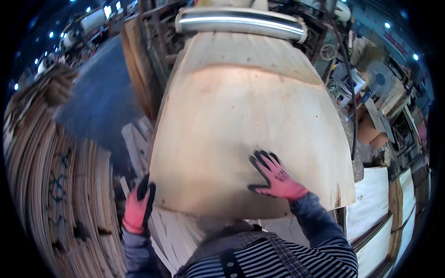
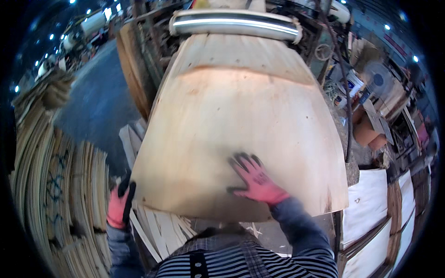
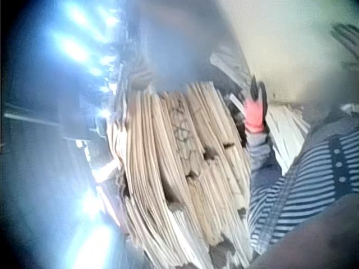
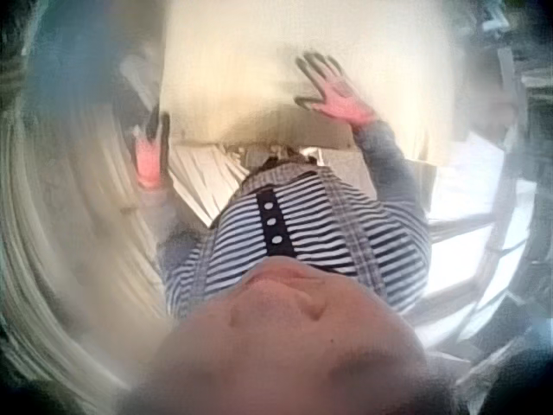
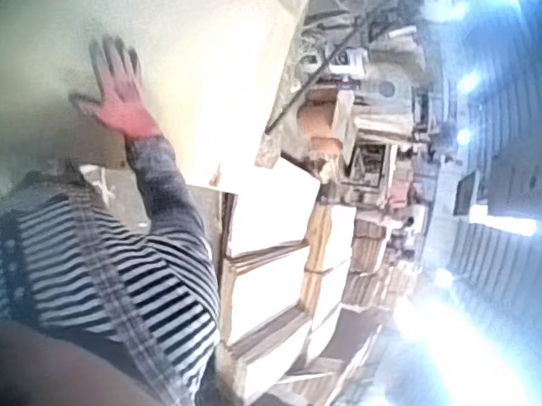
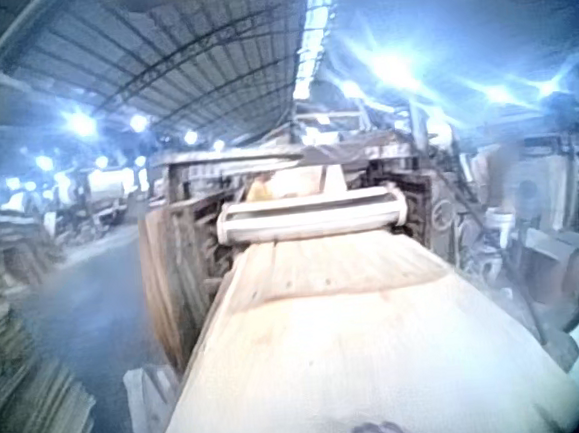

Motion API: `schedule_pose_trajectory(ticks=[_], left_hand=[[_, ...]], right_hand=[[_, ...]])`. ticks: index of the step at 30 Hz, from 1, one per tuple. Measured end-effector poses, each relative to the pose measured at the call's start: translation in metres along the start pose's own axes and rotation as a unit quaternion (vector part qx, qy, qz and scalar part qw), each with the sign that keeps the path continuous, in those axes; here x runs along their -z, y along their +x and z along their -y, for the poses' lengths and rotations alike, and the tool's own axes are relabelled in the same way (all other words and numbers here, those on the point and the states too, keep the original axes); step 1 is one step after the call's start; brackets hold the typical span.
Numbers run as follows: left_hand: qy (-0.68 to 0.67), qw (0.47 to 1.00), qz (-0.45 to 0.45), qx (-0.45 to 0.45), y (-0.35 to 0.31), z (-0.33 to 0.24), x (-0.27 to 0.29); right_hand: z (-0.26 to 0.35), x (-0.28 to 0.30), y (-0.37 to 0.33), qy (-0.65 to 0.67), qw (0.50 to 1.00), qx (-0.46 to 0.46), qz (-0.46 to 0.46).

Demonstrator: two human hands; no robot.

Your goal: The person repeatedly picks up large wooden boards from a stack, places them onto a roller press, and removes them after processing. The person handles each board one at a time, moving between the stack and the machine throughout the clip.

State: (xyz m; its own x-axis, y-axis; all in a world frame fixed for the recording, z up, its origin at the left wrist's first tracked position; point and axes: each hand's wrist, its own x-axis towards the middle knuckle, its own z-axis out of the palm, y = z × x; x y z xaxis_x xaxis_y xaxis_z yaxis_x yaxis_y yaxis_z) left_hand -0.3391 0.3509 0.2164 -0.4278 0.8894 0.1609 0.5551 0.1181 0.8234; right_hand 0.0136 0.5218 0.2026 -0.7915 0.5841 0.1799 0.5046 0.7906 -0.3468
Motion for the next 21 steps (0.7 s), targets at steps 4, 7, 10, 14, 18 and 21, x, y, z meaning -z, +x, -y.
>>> schedule_pose_trajectory(ticks=[4, 7, 10, 14, 18, 21], left_hand=[[-0.060, 0.997, -0.033, -0.035, 0.027, -0.056, 0.025], [-0.082, 0.976, -0.039, -0.199, 0.028, -0.073, 0.052], [-0.207, 0.947, -0.085, -0.229, 0.013, -0.081, 0.054], [0.003, 0.920, -0.109, -0.376, -0.013, -0.055, 0.095], [-0.258, 0.930, -0.086, -0.247, -0.037, -0.048, 0.095], [-0.283, 0.942, -0.062, -0.166, -0.016, -0.037, 0.076]], right_hand=[[0.026, -0.019, -0.100, 0.003, 0.995, -0.088, 0.040], [0.043, -0.028, -0.134, -0.043, 0.990, -0.086, -0.106], [0.053, -0.020, -0.154, -0.068, 0.949, -0.241, -0.192], [0.104, 0.027, -0.171, -0.157, 0.922, -0.152, -0.319], [0.120, 0.052, -0.167, -0.282, 0.915, -0.104, -0.270], [0.105, 0.068, -0.127, -0.310, 0.918, -0.091, -0.229]])
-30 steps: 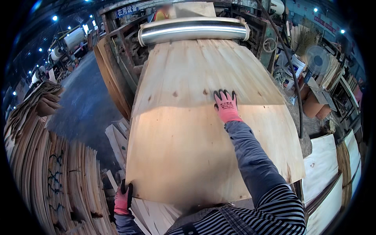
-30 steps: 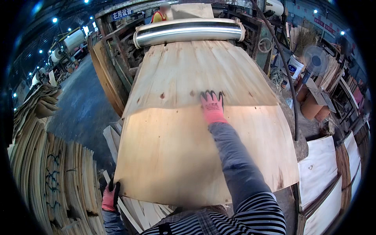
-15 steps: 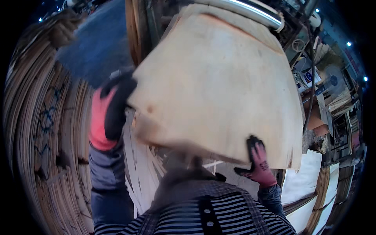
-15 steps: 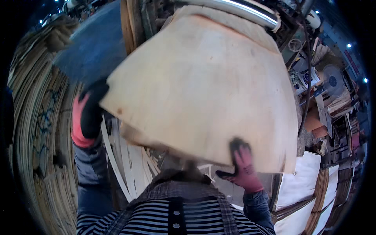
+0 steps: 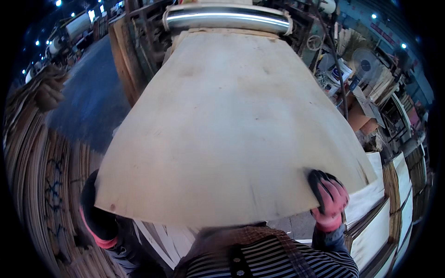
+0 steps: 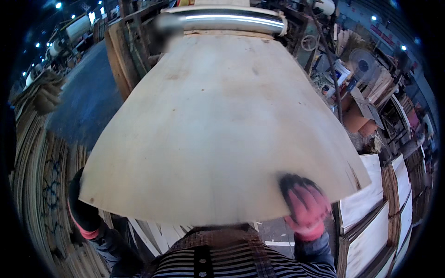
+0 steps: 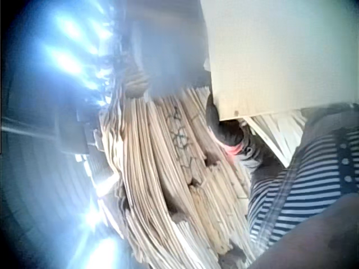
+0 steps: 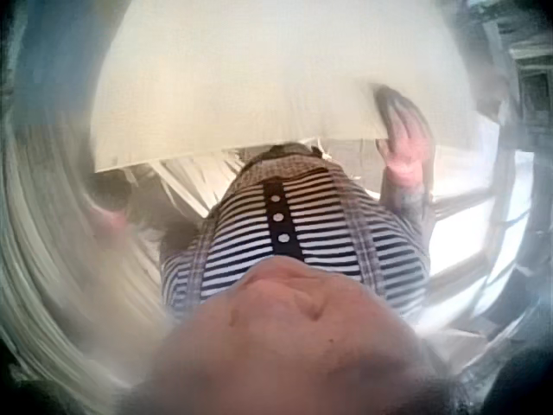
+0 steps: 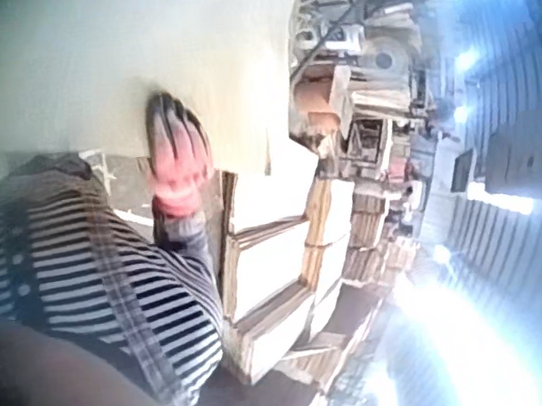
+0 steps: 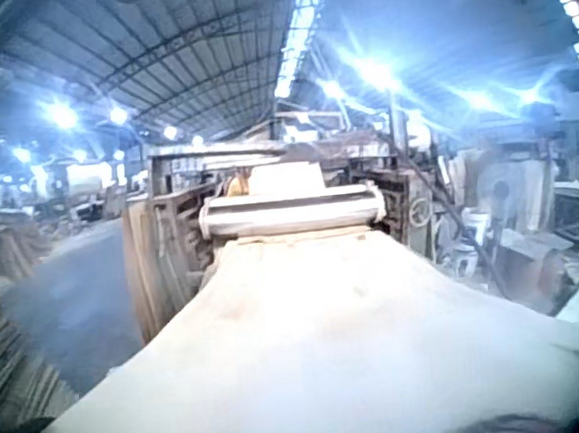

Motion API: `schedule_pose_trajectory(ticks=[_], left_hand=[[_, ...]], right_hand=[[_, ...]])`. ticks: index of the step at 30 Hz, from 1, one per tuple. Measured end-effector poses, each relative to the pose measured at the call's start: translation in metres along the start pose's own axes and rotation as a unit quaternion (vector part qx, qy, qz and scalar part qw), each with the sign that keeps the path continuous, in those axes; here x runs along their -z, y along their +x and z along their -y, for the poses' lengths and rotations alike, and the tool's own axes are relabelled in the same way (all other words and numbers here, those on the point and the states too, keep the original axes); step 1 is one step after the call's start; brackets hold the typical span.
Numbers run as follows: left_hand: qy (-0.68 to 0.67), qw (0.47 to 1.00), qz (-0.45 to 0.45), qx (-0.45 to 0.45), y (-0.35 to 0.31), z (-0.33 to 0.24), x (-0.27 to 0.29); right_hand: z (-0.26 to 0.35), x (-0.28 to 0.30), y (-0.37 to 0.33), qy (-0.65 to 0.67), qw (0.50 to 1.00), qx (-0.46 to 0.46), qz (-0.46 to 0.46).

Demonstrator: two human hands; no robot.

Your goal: The person repeatedly picks up large wooden boards from a stack, places them onto a roller press, and removes them after processing. The person handles each board one at a time, moving between the stack and the machine throughout the clip.

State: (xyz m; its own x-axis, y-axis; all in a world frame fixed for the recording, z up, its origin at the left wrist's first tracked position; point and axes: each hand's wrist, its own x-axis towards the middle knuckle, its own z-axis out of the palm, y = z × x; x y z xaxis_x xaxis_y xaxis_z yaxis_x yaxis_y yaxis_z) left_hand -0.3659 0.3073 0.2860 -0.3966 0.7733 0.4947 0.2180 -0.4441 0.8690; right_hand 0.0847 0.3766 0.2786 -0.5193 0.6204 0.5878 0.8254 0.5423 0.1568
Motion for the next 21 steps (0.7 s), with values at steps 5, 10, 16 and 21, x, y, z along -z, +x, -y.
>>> schedule_pose_trajectory(ticks=[5, 10, 16, 21], left_hand=[[-0.079, 0.997, 0.018, -0.015, 0.021, 0.092, -0.012], [0.215, 0.949, 0.027, 0.228, -0.011, 0.170, -0.005], [0.367, 0.878, 0.111, 0.285, -0.056, 0.184, 0.001], [0.333, 0.861, 0.083, 0.376, -0.018, 0.123, -0.037]], right_hand=[[-0.040, -0.059, 0.075, 0.014, 0.999, 0.020, 0.021], [-0.069, -0.126, 0.127, 0.033, 0.999, 0.011, 0.022], [-0.096, -0.223, 0.182, 0.091, 0.996, 0.011, 0.017], [-0.110, -0.290, 0.196, 0.030, 0.977, -0.086, 0.191]])
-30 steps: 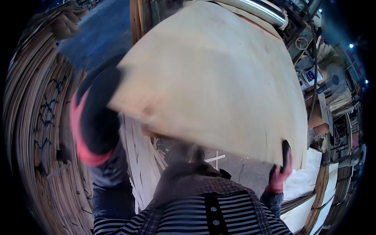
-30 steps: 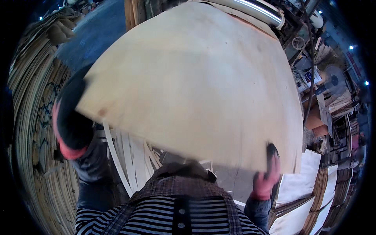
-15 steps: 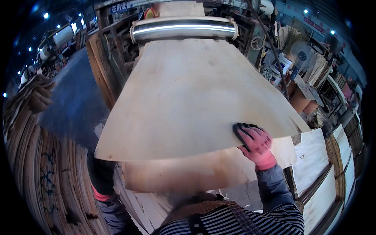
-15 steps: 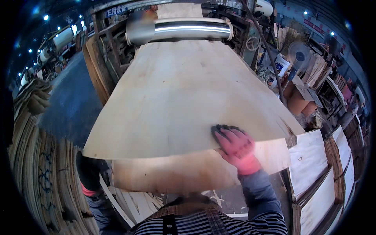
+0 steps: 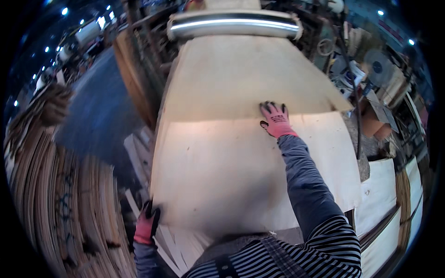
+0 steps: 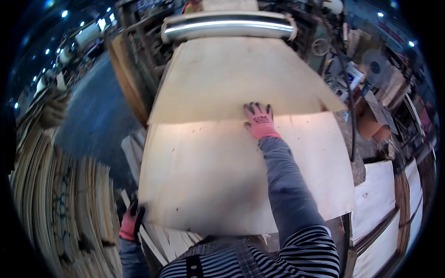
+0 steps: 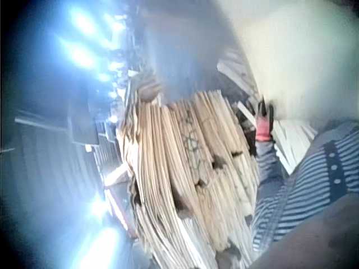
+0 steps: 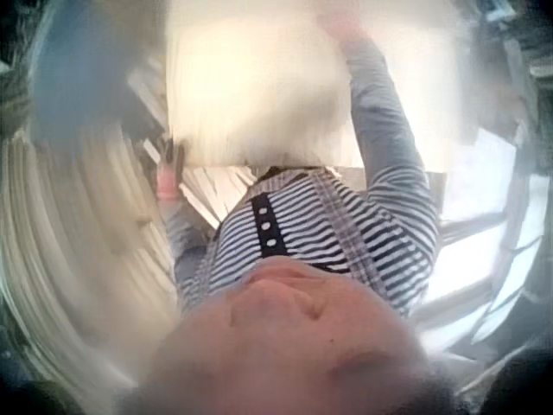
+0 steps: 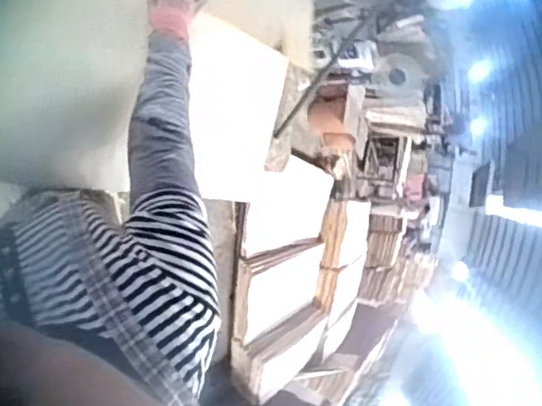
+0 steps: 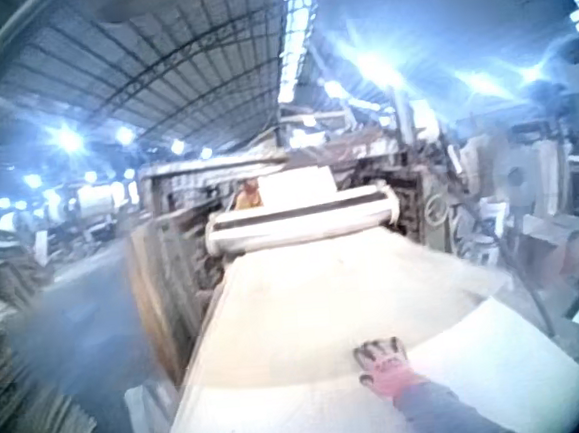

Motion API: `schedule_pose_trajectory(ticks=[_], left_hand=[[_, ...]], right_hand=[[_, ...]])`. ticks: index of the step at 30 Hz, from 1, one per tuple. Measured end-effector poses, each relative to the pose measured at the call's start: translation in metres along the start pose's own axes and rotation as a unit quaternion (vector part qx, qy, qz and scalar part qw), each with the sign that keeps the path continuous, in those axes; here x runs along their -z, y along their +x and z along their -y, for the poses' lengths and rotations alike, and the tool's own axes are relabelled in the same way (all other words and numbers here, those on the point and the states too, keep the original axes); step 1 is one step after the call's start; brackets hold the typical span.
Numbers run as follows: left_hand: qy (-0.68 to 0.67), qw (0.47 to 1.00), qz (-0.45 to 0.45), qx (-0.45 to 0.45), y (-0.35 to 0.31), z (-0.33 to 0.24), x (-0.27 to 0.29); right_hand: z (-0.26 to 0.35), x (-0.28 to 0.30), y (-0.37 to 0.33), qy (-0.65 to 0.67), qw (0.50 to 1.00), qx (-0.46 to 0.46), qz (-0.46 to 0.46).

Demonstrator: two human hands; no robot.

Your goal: The person repeatedly picks up large wooden boards from a stack, places them onto a roller press, and removes them after processing. The person handles each board one at a time, moving between the stack and the machine throughout the clip.

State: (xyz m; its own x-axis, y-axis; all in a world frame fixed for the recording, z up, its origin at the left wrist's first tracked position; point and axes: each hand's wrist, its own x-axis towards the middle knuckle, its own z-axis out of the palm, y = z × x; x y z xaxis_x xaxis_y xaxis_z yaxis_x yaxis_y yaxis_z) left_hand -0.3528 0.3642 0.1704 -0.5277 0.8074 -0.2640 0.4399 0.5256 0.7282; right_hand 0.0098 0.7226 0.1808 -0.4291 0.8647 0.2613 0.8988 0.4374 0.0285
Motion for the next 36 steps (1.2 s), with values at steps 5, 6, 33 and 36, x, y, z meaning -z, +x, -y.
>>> schedule_pose_trajectory(ticks=[5, 6, 33, 36], left_hand=[[-0.194, 0.967, 0.067, -0.148, -0.026, -0.012, 0.025], [-0.264, 0.951, 0.116, -0.111, -0.032, -0.033, 0.032], [-0.023, 0.957, -0.170, -0.233, -0.002, 0.103, -0.014], [-0.288, 0.951, -0.098, -0.050, -0.046, 0.097, -0.076]], right_hand=[[0.080, 0.040, -0.089, 0.198, 0.969, 0.147, 0.016], [0.090, 0.054, -0.118, 0.234, 0.956, 0.164, 0.071], [0.067, 0.137, -0.178, -0.005, 0.988, 0.103, -0.113], [0.050, 0.099, -0.129, 0.017, 0.987, 0.112, -0.112]])
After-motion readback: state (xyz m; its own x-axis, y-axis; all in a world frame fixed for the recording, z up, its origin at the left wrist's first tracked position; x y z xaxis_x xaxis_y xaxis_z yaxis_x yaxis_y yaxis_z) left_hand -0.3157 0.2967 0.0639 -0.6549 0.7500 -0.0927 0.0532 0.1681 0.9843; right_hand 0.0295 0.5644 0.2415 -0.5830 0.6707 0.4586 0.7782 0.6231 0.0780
